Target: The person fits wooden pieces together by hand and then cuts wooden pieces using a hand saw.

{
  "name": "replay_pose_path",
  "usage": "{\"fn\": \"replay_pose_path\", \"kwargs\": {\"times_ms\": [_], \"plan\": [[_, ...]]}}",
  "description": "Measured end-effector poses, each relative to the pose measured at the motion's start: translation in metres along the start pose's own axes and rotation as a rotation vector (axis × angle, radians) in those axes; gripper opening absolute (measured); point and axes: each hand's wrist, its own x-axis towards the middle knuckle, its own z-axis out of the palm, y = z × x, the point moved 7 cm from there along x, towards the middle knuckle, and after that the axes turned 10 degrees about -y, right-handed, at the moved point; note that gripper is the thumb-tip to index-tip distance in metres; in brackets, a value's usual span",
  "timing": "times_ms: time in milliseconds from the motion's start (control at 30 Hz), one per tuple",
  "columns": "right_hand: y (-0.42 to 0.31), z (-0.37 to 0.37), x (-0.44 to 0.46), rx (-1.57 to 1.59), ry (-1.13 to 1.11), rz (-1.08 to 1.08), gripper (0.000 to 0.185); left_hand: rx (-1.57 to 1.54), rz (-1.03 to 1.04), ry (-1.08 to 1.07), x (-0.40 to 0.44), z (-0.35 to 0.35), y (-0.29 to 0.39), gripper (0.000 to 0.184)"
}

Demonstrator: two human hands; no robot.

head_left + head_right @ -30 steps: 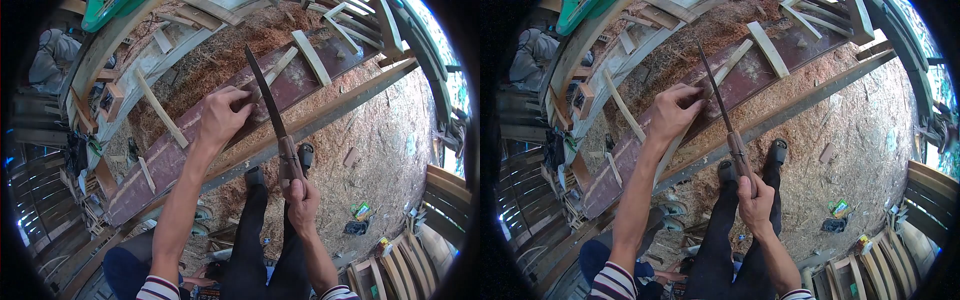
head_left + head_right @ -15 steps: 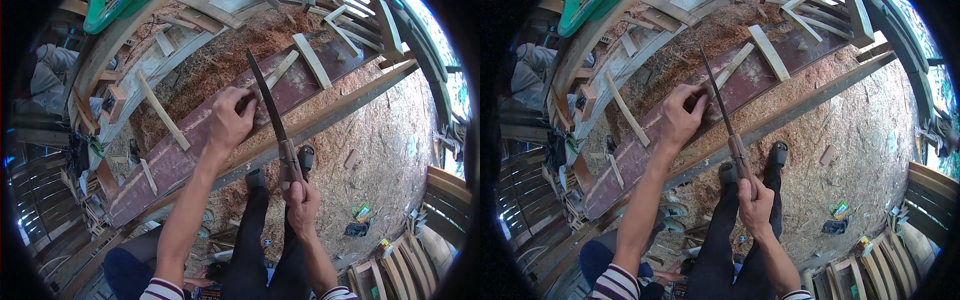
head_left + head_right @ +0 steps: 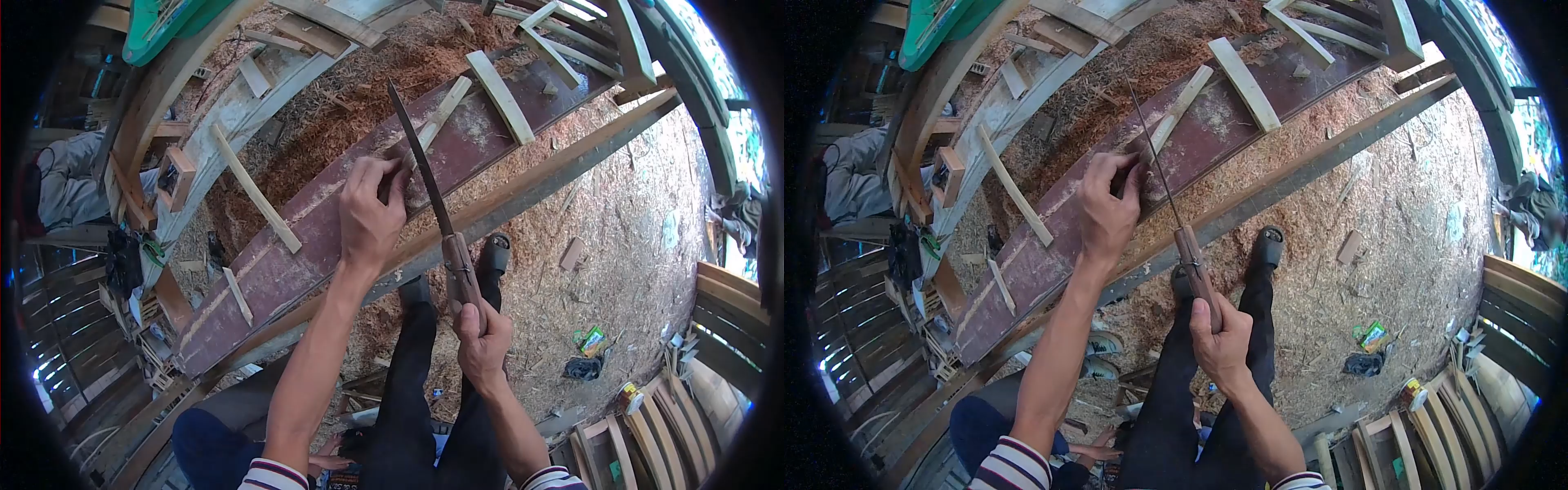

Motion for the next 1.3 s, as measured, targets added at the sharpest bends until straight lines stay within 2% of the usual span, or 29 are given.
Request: {"fn": "replay_pose_path", "kwargs": {"times_ms": [33,267,633,967,1167,1233,1300], "plan": [[-0.001,0.0,0.0,0.008,0.002,-0.027,0.028,0.022,0.011,0.015,0.0,-0.001,0.001,0.013],[0.001,0.003,0.0,-0.014,-0.019,-0.037,0.028,0.052,0.089,-0.004,-0.001,-0.002,0.007,0.016],[0.003,0.004,-0.002,-0.012,-0.012,-0.039,0.026,0.037,-0.076,0.042,-0.007,0.0,0.0,0.02],[0.003,0.006,-0.002,-0.011,-0.001,-0.073,0.027,0.07,-0.102,0.032,-0.004,-0.002,0.01,0.02],[0.001,0.004,-0.002,-0.006,0.004,-0.056,0.028,-0.022,-0.107,-0.021,-0.005,-0.016,-0.009,0.019],[0.0,0.003,-0.001,-0.029,0.013,-0.058,0.029,-0.324,-0.448,-0.115,-0.008,-0.017,-0.033,0.02],[0.001,0.003,-0.002,-0.022,0.009,-0.056,0.03,-0.381,-0.445,-0.15,-0.005,-0.024,-0.034,0.02]]}}
